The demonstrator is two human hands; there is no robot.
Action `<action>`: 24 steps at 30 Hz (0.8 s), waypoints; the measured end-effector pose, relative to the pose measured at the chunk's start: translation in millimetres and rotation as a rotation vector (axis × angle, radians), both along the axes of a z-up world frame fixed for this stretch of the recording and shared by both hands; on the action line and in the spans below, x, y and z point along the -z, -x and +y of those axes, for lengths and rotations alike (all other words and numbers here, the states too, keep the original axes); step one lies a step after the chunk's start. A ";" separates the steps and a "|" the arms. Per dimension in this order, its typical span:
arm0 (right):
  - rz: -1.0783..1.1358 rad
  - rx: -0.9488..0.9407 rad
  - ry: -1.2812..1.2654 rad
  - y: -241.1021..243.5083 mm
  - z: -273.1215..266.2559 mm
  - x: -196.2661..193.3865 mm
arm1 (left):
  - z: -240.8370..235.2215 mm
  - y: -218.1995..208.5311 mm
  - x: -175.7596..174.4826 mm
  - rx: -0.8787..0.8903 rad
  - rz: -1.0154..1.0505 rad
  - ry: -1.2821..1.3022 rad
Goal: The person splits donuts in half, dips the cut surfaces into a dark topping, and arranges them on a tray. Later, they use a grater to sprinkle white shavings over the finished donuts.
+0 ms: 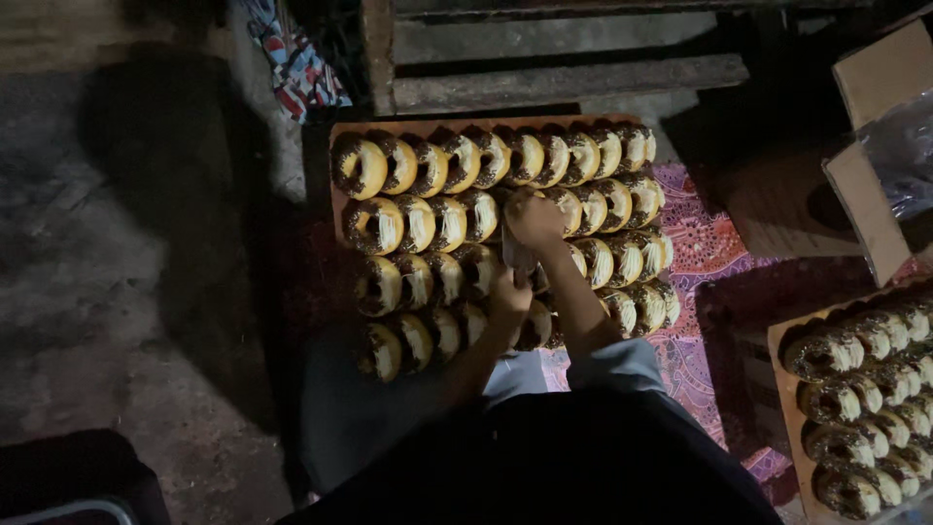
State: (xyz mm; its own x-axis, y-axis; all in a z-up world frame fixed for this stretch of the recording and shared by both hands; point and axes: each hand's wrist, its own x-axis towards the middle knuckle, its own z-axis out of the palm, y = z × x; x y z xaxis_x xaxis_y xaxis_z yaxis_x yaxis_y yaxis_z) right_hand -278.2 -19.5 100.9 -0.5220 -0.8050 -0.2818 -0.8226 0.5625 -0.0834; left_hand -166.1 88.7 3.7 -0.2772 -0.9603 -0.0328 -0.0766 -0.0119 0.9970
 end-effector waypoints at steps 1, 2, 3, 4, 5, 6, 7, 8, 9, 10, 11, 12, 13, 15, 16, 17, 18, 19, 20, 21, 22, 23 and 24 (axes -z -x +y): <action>-0.035 0.005 0.018 3.1 -0.2 1.7 | 12.5 -6.8 -4.8 0.012 0.003 -0.049; -0.071 0.011 0.036 6.3 0.8 3.8 | 25.9 -13.0 -11.1 0.021 0.019 -0.108; -0.103 0.023 0.058 11.7 1.3 6.2 | 39.3 -21.0 -17.5 0.043 0.044 -0.169; -0.164 0.022 0.125 17.1 3.5 9.3 | 51.0 -26.9 -23.9 0.057 0.066 -0.225; -0.220 0.036 0.201 23.2 10.0 12.4 | 64.6 -33.5 -30.2 0.084 0.096 -0.294; -0.274 0.048 0.279 30.6 16.7 15.5 | 76.2 -38.4 -35.4 0.107 0.133 -0.372; -0.359 0.074 0.415 37.4 28.6 18.8 | 88.9 -44.0 -39.9 0.136 0.165 -0.463; -0.440 0.096 0.555 43.2 39.6 21.7 | 100.3 -49.8 -43.0 0.168 0.207 -0.578; -0.510 0.118 0.699 48.9 51.3 22.5 | 107.3 -54.2 -43.5 0.201 0.244 -0.675; -0.670 0.285 0.707 53.2 66.4 20.8 | 114.1 -58.5 -43.5 0.236 0.272 -0.771; -0.834 0.447 0.717 55.2 82.9 17.1 | 117.9 -59.3 -43.8 0.267 0.302 -0.793; -1.002 0.604 0.727 56.8 102.0 10.5 | 122.5 -57.5 -44.9 0.306 0.340 -0.786; -1.027 0.608 0.814 58.2 122.5 2.3 | 127.0 -55.0 -45.5 0.350 0.389 -0.752; -1.070 0.608 0.983 57.5 161.2 -18.9 | 132.5 -50.7 -52.2 0.357 0.452 -0.886; -1.208 0.701 1.037 57.9 182.7 -32.2 | 134.4 -49.5 -59.1 0.356 0.480 -0.956; -1.348 0.786 1.089 58.9 209.5 -46.0 | 140.2 -50.6 -67.4 0.369 0.456 -0.943; -1.492 0.864 1.142 58.9 237.1 -58.5 | 146.0 -53.8 -77.0 0.383 0.433 -0.930; -1.542 0.900 1.224 59.3 262.6 -69.9 | 151.8 -54.9 -88.6 0.385 0.415 -0.917; -1.590 0.934 1.307 59.9 288.9 -80.0 | 157.1 -54.2 -100.7 0.387 0.404 -0.905; -1.639 0.963 1.388 61.9 313.6 -88.8 | 162.1 -53.3 -112.4 0.384 0.396 -0.893; -1.719 0.906 1.463 65.3 337.0 -96.4 | 166.5 -52.5 -123.2 0.381 0.389 -0.882; -1.795 0.847 1.537 67.3 361.7 -102.7 | 172.3 -53.1 -133.2 0.409 0.365 -0.879; -1.869 0.780 1.612 68.4 384.5 -107.5 | 178.4 -52.9 -142.1 0.437 0.341 -0.875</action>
